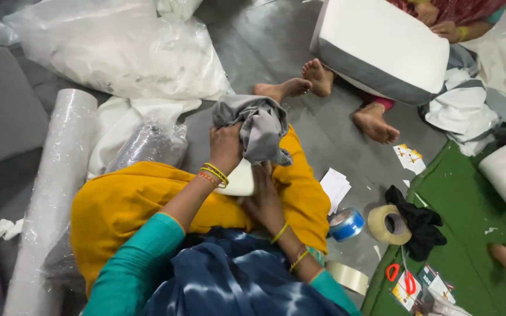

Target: The person sits on the floor and inserts a white foam insert into a gray fabric pillow cover. They align the foam with the cover opening, push it inside, and adjust the fabric to fit the insert.

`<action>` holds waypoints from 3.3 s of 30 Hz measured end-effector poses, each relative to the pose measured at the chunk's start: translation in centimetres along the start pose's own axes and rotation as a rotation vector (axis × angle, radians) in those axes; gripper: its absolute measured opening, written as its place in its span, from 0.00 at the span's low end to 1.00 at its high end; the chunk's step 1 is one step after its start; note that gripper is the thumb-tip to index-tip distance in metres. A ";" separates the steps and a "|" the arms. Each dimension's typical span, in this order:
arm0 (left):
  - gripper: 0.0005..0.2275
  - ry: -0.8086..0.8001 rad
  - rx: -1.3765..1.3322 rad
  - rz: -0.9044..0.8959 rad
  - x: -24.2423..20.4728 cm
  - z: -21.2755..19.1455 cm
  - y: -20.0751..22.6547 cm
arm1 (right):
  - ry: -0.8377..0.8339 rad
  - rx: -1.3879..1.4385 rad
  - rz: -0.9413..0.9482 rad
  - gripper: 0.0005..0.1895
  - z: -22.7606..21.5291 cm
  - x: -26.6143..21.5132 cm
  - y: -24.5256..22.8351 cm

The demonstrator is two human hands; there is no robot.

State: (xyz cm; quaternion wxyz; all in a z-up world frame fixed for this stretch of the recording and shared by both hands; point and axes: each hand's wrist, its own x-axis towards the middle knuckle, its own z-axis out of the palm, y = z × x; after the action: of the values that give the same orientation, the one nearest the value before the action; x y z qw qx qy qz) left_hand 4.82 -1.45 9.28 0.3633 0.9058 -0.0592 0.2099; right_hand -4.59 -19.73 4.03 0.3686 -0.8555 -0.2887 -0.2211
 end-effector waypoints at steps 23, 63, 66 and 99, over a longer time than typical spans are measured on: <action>0.24 0.137 -0.066 -0.555 -0.8 4.8 -6.6 | -0.018 -0.212 0.200 0.77 1.1 6.1 -3.4; 0.16 -0.030 -0.183 -0.357 -1.8 3.2 -6.2 | -0.172 -0.244 0.420 0.13 12.6 12.5 11.0; 0.19 0.034 -0.146 -0.275 -2.1 4.4 -6.5 | -0.147 -0.324 0.489 0.15 13.4 12.3 12.2; 0.19 -0.171 -0.404 0.072 -1.5 0.4 -5.5 | -0.424 0.754 0.708 0.23 5.0 6.6 30.0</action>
State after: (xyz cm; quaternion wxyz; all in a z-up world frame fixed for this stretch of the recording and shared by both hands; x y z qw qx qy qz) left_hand 5.03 2.22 4.91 0.5233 0.8264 -0.1632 0.1291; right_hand 20.76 -30.62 -10.27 0.6346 -0.7350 -0.1105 0.2118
